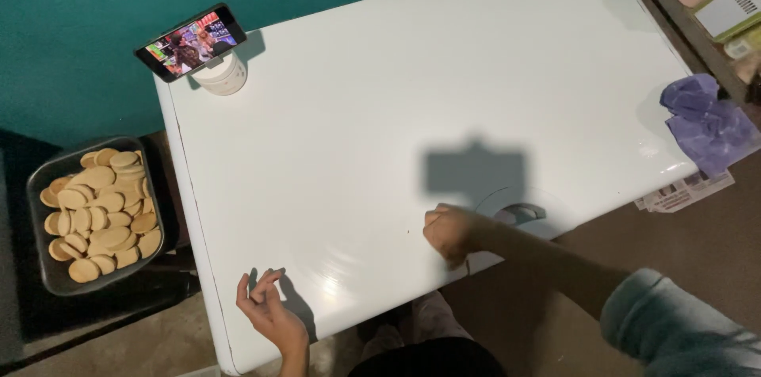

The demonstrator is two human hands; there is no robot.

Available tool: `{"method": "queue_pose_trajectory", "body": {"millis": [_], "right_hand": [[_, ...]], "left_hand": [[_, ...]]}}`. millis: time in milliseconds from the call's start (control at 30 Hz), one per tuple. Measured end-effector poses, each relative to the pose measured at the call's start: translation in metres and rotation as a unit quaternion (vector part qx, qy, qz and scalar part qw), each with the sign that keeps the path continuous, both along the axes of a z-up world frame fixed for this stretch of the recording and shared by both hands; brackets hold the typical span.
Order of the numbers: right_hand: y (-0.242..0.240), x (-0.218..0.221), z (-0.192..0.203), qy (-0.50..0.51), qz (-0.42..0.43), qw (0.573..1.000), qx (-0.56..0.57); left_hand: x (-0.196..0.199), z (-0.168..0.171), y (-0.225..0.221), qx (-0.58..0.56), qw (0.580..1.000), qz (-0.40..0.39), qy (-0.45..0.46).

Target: Scrubbing and wiping down the lid of a chest freezer with a sponge and rinsing the sponge in a sink.

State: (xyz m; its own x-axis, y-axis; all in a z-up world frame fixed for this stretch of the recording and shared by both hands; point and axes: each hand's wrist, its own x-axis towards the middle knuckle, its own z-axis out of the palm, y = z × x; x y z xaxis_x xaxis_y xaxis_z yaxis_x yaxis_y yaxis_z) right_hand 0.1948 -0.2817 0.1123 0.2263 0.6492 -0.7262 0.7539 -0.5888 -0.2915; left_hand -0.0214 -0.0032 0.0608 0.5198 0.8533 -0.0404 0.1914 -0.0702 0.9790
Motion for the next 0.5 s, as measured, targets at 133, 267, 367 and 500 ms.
{"method": "queue_pose_trajectory", "body": {"millis": [133, 267, 367, 500], "right_hand": [[-0.01, 0.015, -0.044, 0.041, 0.004, 0.986, 0.162], [0.05, -0.034, -0.029, 0.083, 0.082, 0.905, 0.409], [0.079, -0.039, -0.03, 0.027, 0.17, 0.943, 0.284], [0.045, 0.001, -0.01, 0.025, 0.119, 0.959, 0.254]], "left_hand": [[-0.001, 0.001, 0.0, 0.003, 1.0, -0.005, -0.018], [0.001, 0.002, -0.001, -0.002, 1.0, -0.004, -0.002], [0.005, -0.001, -0.003, 0.005, 1.0, -0.005, 0.003], [0.002, -0.003, -0.003, 0.003, 1.0, -0.005, -0.018]]}}
